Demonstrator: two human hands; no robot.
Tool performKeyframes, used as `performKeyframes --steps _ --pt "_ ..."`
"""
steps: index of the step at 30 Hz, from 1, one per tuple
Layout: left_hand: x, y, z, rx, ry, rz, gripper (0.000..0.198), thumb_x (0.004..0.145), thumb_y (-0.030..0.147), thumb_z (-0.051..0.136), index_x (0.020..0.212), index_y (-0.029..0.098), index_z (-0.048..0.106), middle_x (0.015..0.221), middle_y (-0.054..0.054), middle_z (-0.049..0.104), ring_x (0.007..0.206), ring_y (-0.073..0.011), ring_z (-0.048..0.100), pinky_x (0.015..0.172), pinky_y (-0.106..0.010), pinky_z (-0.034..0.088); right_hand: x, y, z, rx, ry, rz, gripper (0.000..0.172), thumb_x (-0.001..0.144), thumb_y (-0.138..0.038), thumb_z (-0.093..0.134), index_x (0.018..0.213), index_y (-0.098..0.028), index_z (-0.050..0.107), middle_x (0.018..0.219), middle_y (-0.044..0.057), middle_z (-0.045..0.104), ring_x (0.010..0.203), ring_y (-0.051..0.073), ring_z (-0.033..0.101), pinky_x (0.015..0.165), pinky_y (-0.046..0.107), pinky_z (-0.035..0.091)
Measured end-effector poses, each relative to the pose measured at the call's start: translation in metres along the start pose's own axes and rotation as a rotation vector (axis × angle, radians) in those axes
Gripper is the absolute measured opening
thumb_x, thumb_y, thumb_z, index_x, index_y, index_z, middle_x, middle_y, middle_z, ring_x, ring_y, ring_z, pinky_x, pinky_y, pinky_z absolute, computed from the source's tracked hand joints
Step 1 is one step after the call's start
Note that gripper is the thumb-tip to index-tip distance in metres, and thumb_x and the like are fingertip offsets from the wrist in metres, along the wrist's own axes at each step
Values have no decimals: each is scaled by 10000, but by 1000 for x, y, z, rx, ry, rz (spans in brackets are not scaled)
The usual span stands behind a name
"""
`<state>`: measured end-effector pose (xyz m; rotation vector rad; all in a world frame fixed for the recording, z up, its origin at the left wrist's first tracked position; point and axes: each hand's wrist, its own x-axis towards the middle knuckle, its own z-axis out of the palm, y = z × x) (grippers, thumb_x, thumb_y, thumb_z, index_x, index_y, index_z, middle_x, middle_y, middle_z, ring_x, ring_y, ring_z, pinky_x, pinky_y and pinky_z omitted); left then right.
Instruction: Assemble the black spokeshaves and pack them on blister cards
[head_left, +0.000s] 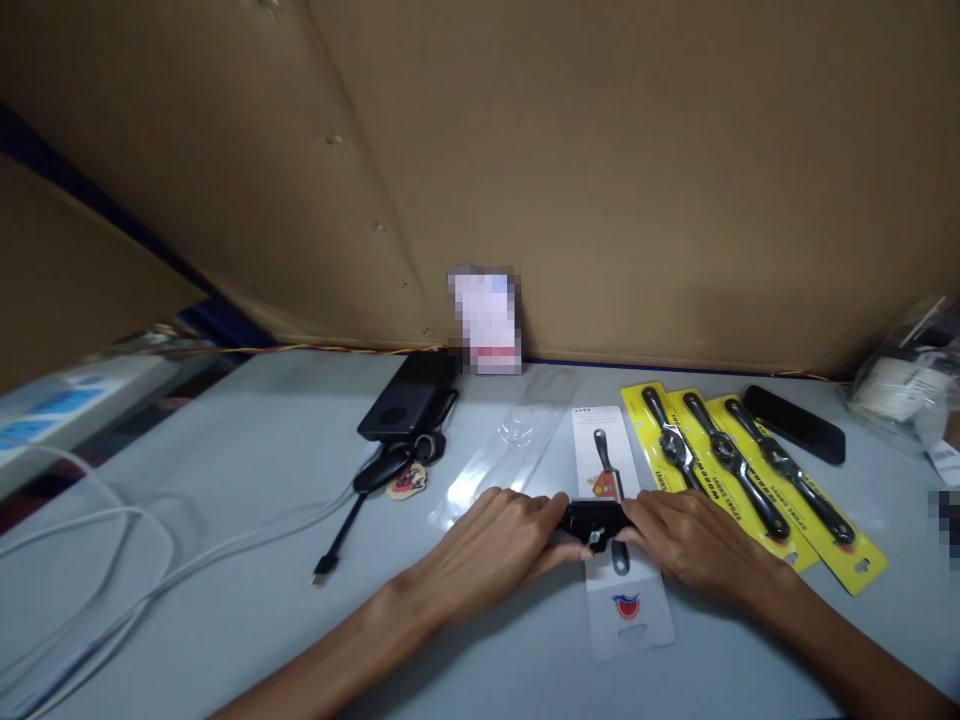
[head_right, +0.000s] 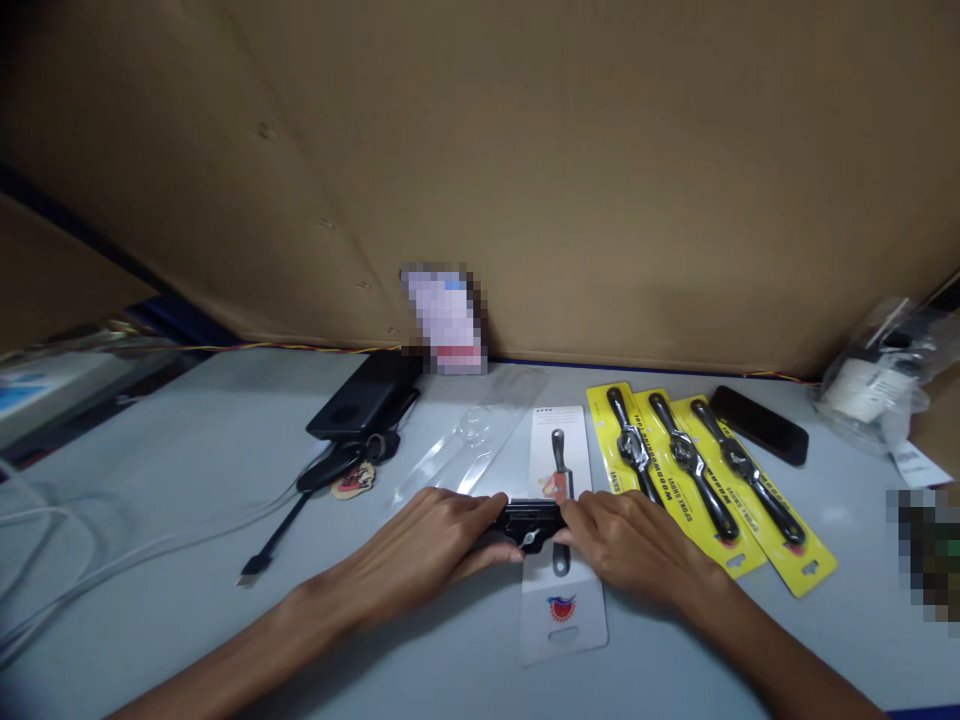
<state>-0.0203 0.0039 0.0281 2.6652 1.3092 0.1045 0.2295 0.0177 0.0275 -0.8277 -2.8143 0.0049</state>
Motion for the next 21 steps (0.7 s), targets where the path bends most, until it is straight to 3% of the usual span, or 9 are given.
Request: performKeyframes --steps 8,21 --pt "1 -2 2 -39 43 19 568 1029 586 264 799 183 592 642 -68 670 487 -178 557 502 -344 229 0 -3 -2 43 -13 38 378 1058 -271 308 886 -152 623 710 60 640 564 156 532 511 342 284" --pt "2 -4 -2 3 3 45 511 1023 578 316 823 180 568 654 -60 665 501 -173 557 512 -344 238 3 0 -3 98 7 52 397 1074 -312 289 1233 -99 584 701 40 644 573 171 564 525 320 304"
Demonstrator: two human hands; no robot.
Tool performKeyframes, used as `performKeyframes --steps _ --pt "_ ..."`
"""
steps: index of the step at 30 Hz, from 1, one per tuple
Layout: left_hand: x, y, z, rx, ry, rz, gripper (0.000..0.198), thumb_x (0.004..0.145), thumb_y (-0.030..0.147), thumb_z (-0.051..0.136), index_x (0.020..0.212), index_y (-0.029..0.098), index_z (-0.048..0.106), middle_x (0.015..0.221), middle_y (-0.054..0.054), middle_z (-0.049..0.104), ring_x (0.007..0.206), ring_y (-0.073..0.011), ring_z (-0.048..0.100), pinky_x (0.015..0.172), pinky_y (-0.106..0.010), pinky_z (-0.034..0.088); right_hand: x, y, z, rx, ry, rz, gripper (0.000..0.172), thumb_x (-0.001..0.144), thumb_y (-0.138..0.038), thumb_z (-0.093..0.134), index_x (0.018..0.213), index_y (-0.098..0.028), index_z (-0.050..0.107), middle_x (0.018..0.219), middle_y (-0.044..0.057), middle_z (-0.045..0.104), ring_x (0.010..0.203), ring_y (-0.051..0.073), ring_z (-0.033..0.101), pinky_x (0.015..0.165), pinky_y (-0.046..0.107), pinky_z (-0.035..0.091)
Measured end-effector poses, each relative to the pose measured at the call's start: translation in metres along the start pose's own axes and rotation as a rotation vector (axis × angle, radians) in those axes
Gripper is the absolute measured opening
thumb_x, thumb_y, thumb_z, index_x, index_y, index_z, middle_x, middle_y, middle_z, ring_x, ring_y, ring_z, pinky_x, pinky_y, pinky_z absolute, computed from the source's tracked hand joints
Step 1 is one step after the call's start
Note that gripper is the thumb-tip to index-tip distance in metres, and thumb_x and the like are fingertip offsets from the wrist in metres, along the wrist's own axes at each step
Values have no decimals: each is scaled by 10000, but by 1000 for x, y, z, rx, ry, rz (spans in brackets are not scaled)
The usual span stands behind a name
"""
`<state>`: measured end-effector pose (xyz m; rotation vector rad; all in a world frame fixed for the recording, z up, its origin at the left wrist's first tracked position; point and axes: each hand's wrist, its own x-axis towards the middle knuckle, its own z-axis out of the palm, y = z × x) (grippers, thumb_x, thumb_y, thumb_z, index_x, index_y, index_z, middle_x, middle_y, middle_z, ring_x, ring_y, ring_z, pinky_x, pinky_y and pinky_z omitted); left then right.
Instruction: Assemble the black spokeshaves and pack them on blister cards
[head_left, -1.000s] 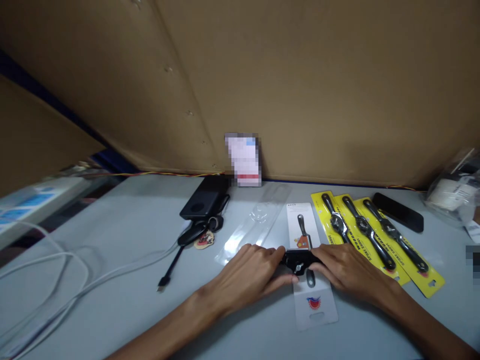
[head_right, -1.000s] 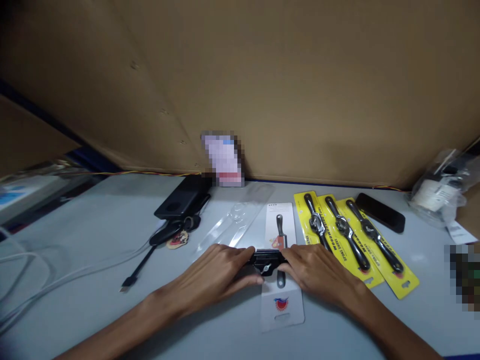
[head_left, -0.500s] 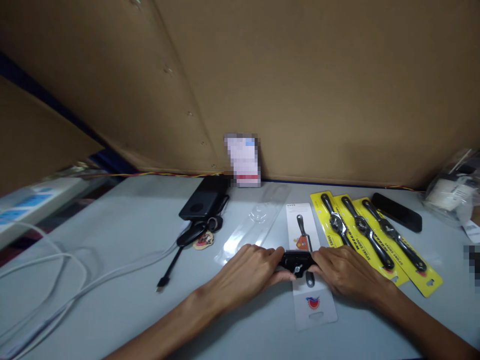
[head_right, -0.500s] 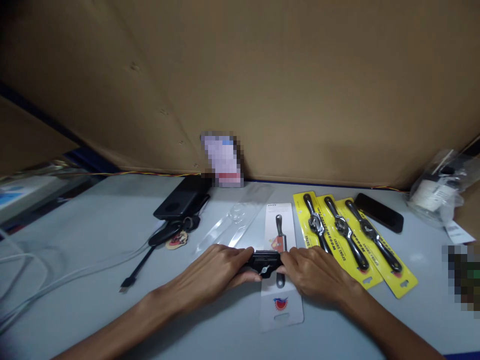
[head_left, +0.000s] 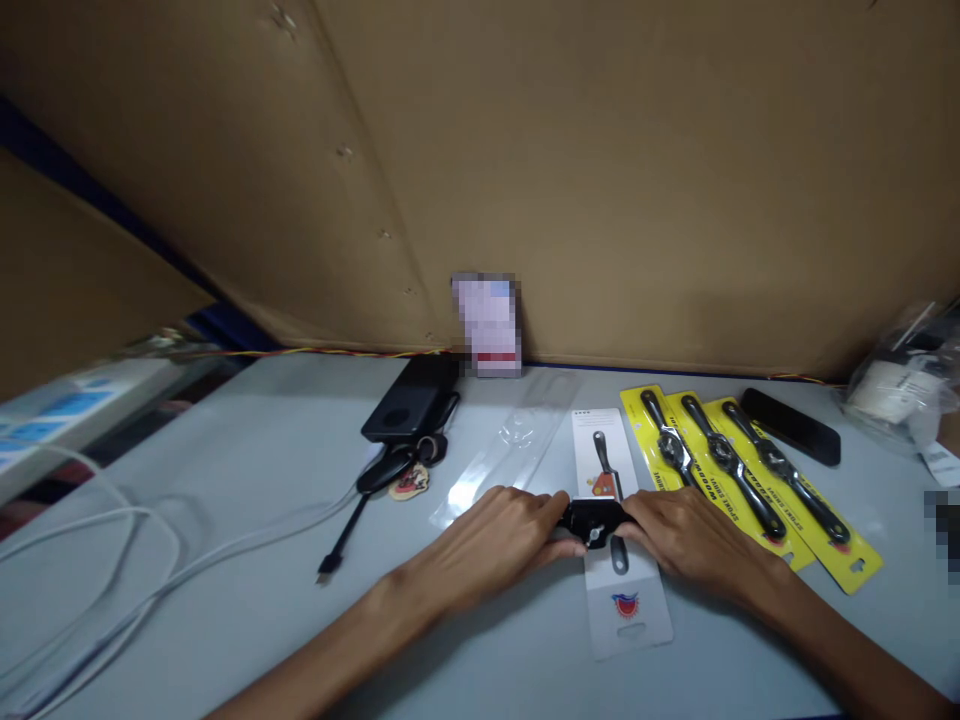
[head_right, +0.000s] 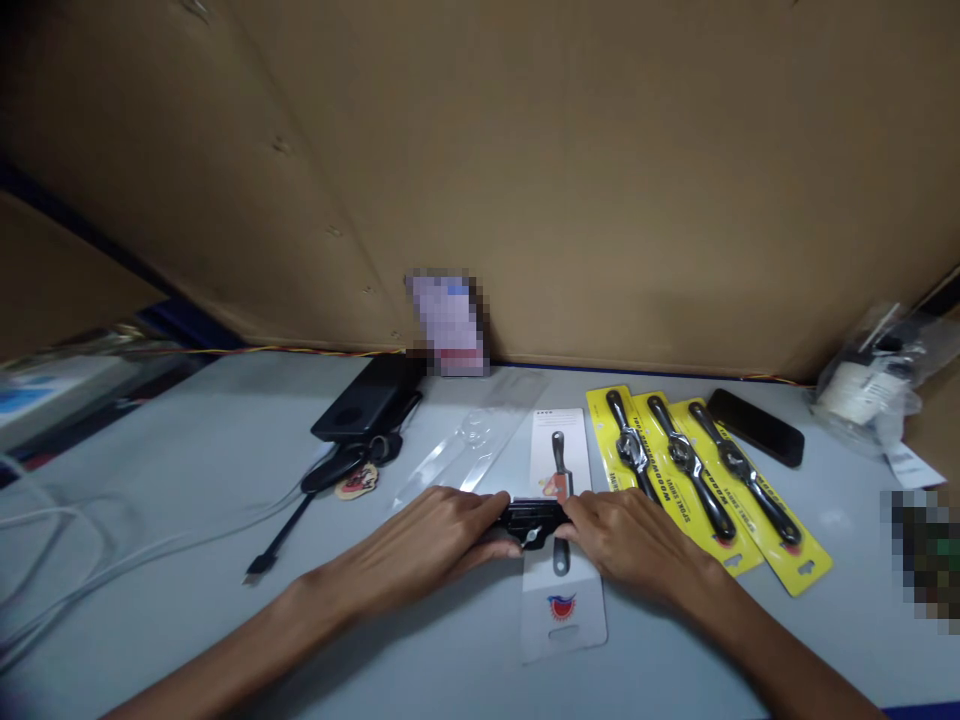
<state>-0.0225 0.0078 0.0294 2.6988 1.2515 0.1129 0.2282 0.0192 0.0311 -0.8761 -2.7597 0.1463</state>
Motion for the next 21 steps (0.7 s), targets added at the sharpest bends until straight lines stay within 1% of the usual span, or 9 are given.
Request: performKeyframes --steps 3,6,10,13,15,19,21 --pt "0 -2 -4 -16 -16 21 442 1059 442 285 827 181 556 651 -46 652 486 -154 543 505 -345 236 1 0 -1 18 -2 5 386 1073 -316 307 1279 -105 556 709 36 654 566 161 560 528 308 292" --pt "-2 -2 -7 -41 -12 39 404 1064 351 266 816 187 539 628 -50 636 465 -152 525 494 -355 215 0 1 -1 22 1 9 366 1064 -310 321 1240 -119 579 700 39 655 568 161 559 527 305 280" --pt "-4 -2 -7 -45 -19 55 338 1060 317 308 824 198 519 617 -52 636 462 -159 520 500 -364 199 -1 2 0 31 -24 27 348 1054 -300 335 1184 -137 614 696 41 653 575 161 557 533 305 281" --pt "-6 -1 -6 4 -46 52 268 1050 290 372 852 196 528 640 -53 659 479 -168 536 502 -366 193 -2 2 0 39 -31 21 363 1057 -301 325 1200 -131 611 712 45 657 585 164 558 539 312 289" --pt "-6 -1 -7 48 -68 55 238 1047 276 395 873 193 535 662 -60 674 493 -178 551 503 -367 188 -2 2 0 43 -38 11 367 1058 -293 314 1179 -131 621 717 46 659 585 164 556 537 316 291" --pt "-7 1 -10 83 -101 72 218 1047 258 397 892 187 534 659 -64 677 486 -187 555 494 -368 180 -2 0 -2 39 -49 19 355 1051 -280 323 1083 -145 649 714 47 656 590 164 561 527 316 289" --pt "-7 2 -11 98 -106 77 215 1046 245 391 893 184 529 646 -63 672 478 -189 555 487 -366 176 -2 -1 -4 36 -57 27 348 1050 -276 330 1105 -143 647 724 49 659 596 171 569 529 320 294"
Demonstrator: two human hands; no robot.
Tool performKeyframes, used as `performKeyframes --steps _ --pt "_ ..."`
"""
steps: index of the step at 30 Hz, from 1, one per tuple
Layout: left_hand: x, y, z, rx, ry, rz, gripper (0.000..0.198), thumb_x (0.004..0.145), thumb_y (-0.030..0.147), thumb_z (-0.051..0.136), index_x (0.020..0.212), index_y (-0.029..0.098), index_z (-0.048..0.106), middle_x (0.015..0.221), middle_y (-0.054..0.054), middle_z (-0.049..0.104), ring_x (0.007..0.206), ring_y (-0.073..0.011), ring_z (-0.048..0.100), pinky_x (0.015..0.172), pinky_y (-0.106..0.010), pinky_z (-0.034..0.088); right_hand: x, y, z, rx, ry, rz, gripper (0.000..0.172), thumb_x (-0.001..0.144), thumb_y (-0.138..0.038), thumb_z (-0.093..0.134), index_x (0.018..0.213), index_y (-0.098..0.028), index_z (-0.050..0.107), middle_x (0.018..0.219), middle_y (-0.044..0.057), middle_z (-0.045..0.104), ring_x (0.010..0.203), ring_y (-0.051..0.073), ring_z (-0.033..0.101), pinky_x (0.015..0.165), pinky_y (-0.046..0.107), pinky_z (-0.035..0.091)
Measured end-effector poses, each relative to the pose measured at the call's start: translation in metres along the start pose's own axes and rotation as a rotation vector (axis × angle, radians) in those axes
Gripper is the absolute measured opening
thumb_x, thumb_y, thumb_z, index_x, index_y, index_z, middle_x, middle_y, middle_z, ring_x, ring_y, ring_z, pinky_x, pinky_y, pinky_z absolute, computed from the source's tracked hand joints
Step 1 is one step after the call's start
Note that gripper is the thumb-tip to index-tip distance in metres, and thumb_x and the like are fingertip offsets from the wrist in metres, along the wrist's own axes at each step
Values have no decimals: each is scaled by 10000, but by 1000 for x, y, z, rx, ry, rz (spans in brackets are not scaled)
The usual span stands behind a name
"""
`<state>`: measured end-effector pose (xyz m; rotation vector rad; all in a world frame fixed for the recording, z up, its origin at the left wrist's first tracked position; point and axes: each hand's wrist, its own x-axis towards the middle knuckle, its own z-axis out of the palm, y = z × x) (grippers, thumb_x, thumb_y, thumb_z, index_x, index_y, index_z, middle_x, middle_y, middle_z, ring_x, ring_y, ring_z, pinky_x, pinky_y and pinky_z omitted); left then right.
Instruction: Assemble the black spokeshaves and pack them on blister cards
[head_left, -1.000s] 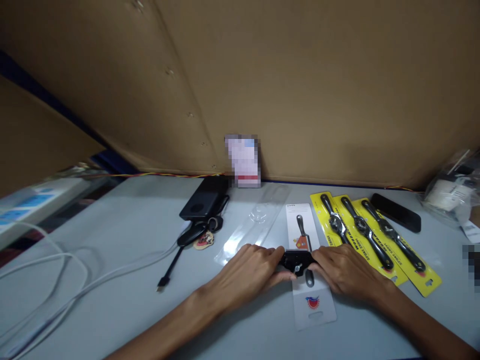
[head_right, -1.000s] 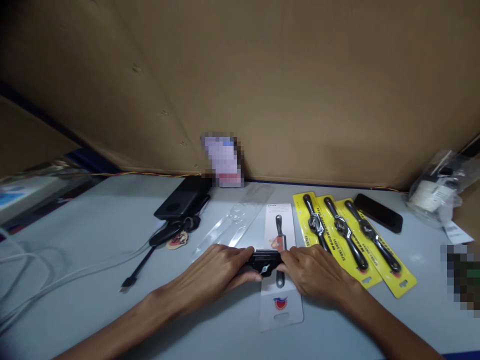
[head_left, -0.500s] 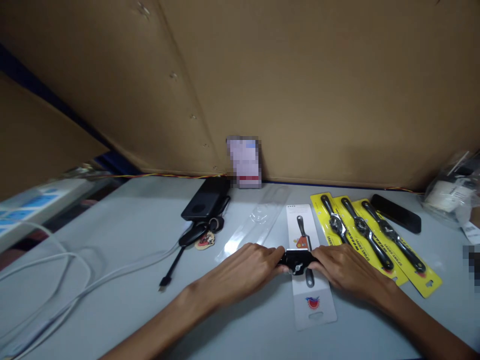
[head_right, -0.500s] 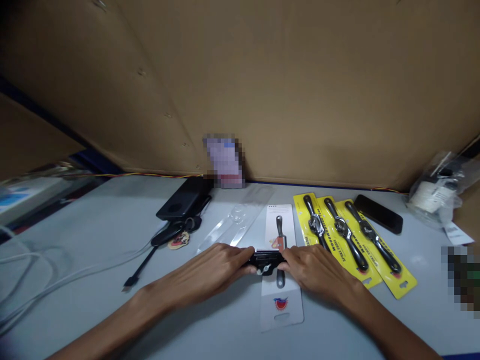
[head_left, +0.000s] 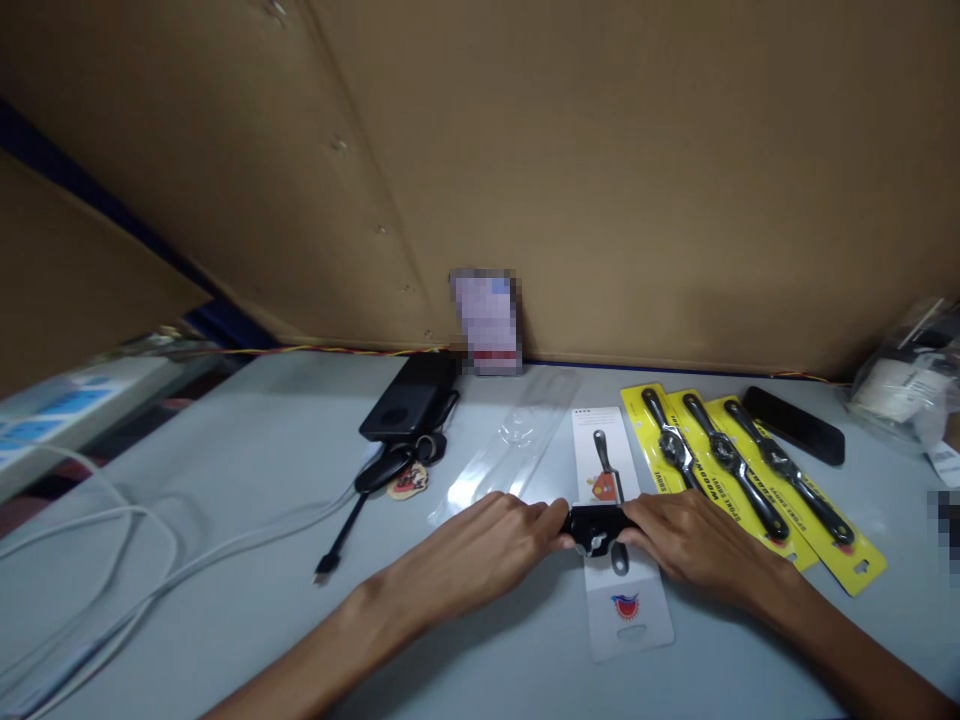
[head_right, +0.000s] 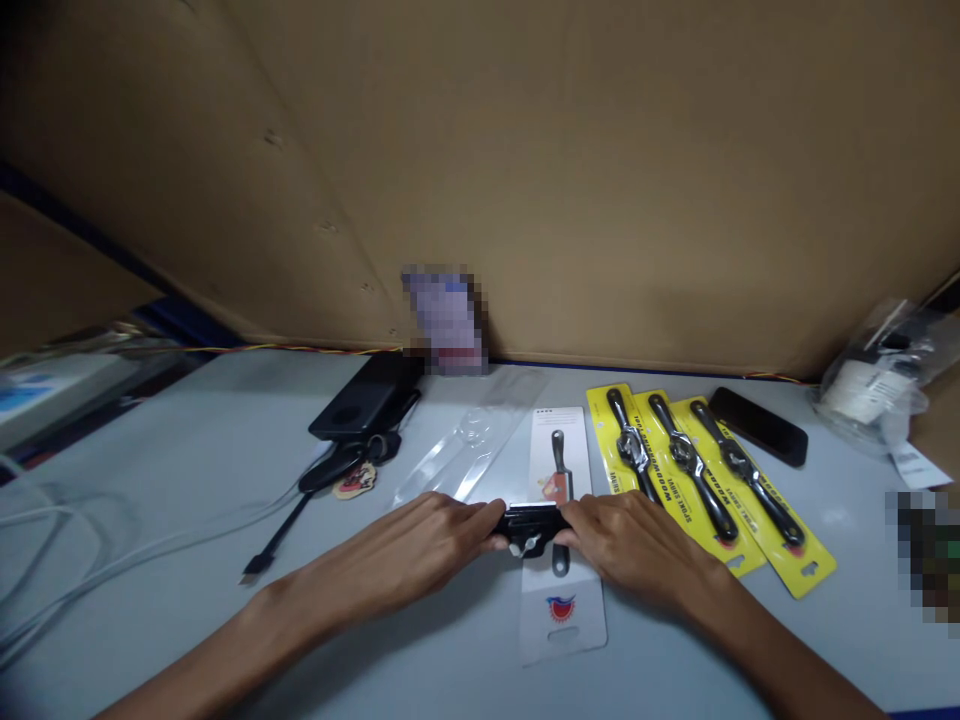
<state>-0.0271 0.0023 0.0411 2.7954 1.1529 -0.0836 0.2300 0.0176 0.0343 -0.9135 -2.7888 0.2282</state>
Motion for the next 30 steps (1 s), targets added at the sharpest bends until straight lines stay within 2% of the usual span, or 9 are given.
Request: performKeyframes --steps 4,7,21,30 --pt "1 2 0 21 4 13 228 1046 232 364 897 177 528 641 -66 668 484 -190 570 478 -359 182 0 0 0 11 -22 10 343 1050 -272 348 1242 -136 597 758 51 673 608 178 584 537 321 303" --pt "2 2 2 30 -17 8 221 1044 231 374 910 166 537 634 -60 661 487 -188 574 471 -353 180 -1 1 1 15 -35 10 334 1048 -274 369 1275 -137 572 766 51 677 625 177 592 543 312 312" --pt "1 -1 8 -40 -5 -8 286 1053 259 330 928 163 568 615 -65 643 468 -179 496 493 -356 182 0 2 3 32 -40 30 298 1045 -291 365 1043 -171 638 790 58 682 632 178 583 544 328 313" --pt "4 0 9 -93 -35 -39 295 1049 285 352 931 155 589 669 -65 669 496 -171 542 488 -344 204 0 -4 -3 80 -38 60 290 1032 -317 383 1004 -163 627 801 55 678 622 163 560 569 323 310"
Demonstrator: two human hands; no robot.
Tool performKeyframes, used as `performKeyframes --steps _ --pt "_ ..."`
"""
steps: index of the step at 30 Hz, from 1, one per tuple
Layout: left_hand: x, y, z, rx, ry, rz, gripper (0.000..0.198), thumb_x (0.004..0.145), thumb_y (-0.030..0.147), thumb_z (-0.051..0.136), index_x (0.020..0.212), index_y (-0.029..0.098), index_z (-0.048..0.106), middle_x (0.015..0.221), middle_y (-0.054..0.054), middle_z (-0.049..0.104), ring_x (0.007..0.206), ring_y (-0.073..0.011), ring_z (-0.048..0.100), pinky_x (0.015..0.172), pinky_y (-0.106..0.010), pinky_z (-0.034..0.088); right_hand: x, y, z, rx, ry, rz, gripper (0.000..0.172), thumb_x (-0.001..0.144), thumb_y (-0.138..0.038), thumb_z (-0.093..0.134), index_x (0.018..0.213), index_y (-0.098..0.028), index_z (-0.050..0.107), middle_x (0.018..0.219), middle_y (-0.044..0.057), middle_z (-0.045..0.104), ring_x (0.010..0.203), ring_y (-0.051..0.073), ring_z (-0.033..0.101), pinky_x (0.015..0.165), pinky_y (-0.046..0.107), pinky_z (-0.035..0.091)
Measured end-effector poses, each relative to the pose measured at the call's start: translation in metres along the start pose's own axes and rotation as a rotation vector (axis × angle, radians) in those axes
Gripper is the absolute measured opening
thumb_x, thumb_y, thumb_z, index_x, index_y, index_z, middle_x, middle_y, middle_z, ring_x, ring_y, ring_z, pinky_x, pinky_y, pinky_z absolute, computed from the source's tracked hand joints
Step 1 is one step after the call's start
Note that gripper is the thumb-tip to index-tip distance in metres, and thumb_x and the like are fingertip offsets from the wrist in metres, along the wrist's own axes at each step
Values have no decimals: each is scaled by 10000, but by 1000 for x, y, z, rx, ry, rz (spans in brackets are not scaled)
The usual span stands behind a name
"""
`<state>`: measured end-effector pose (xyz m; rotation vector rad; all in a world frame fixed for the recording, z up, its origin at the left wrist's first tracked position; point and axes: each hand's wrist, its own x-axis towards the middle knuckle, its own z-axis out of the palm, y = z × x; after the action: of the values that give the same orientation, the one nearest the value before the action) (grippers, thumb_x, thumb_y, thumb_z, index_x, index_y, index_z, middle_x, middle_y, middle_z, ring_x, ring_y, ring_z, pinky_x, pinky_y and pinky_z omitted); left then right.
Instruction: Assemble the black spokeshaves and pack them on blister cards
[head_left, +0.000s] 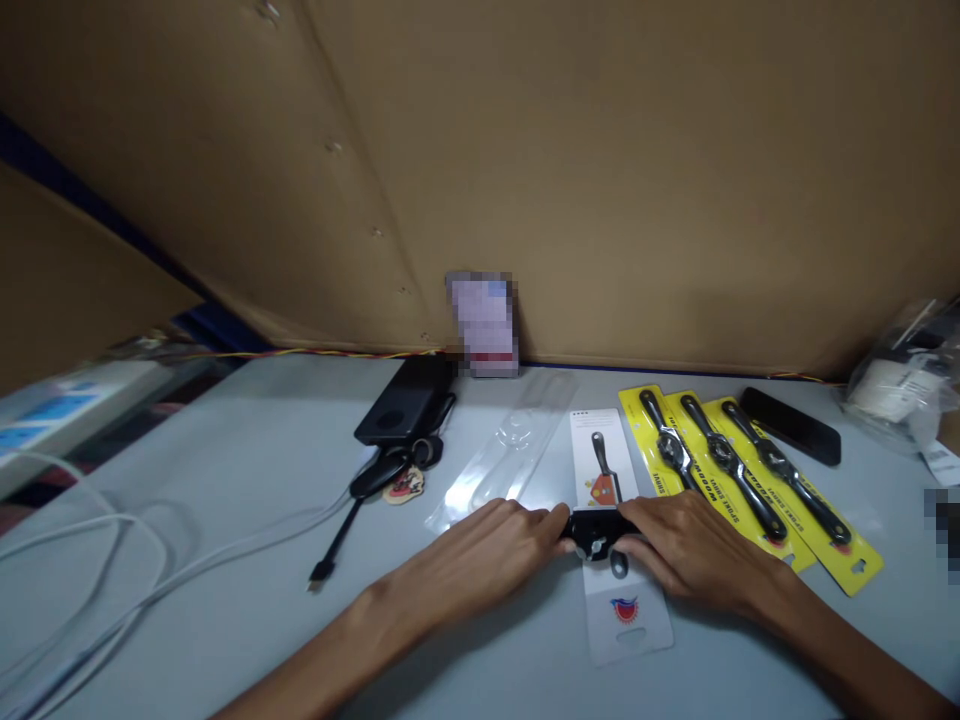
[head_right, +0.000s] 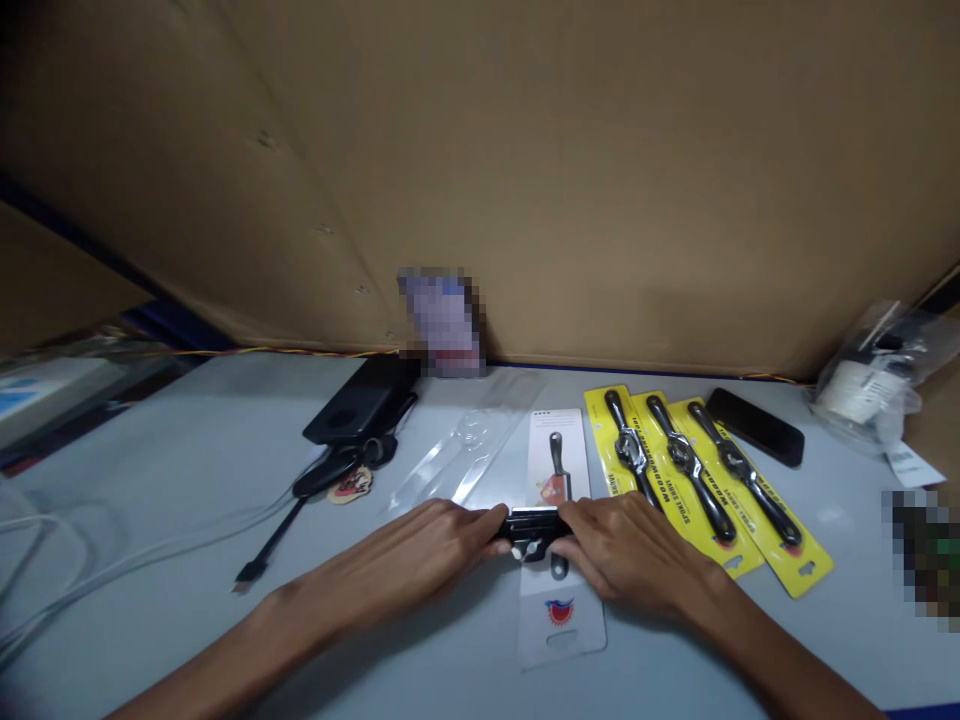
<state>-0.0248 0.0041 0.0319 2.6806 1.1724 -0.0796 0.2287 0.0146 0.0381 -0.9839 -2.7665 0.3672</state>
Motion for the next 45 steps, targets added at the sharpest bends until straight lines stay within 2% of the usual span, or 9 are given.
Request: performKeyframes --steps 5,12,18,22,27,35,39,42,45 --pt "-4 6 -6 -27 56 16 311 1014 419 408 924 171 572 697 -55 657 549 -187 574 506 -329 288 0 -1 0 -48 30 -52 326 1035 -243 306 947 -164 610 718 38 639 556 147 484 543 328 264" --pt "-5 6 -4 -59 83 19 209 945 163 367 831 178 543 642 -41 615 481 -145 504 491 -315 303 -1 -1 7 -114 62 -76 313 1008 -147 292 839 -167 555 683 33 594 547 145 451 542 330 242" --pt "-2 5 9 104 43 -30 220 871 39 373 825 169 543 599 -37 611 441 -136 461 483 -320 245 0 -4 13 -105 50 -82 326 1019 -162 276 839 -163 548 671 29 581 543 139 440 531 331 211" --pt "-2 1 14 192 59 25 265 859 2 346 864 160 559 629 -56 623 483 -166 508 503 -331 282 0 -3 15 -81 14 -72 310 1002 -146 273 855 -167 545 665 19 574 506 131 389 525 331 209" --pt "-1 2 14 191 66 66 339 828 -31 294 863 153 575 625 -68 617 472 -180 493 491 -343 292 -2 -2 13 -75 -22 -69 285 986 -145 290 846 -179 536 675 30 590 498 134 377 523 339 212" --pt "2 6 19 169 65 32 263 858 3 355 892 151 569 654 -73 644 496 -165 515 503 -322 268 -2 0 11 -38 -34 -49 299 988 -164 297 845 -179 559 674 37 605 500 136 405 532 339 236" --pt "6 5 19 109 80 -59 242 880 28 346 878 162 547 677 -67 648 503 -164 523 512 -317 269 2 1 -1 -24 -20 -10 327 1029 -221 303 966 -159 618 763 47 648 572 152 493 551 322 283" --pt "8 2 16 70 156 -140 226 903 66 340 865 170 537 713 -71 658 542 -168 555 528 -313 290 4 4 -8 -31 46 28 320 1055 -294 335 1172 -171 606 930 71 680 776 191 597 658 318 383" --pt "8 0 10 15 197 -164 202 925 130 364 847 177 544 708 -54 661 566 -169 576 533 -306 306 4 7 -9 -4 99 54 306 1055 -297 353 1120 -173 625 978 80 677 878 206 611 747 336 423"
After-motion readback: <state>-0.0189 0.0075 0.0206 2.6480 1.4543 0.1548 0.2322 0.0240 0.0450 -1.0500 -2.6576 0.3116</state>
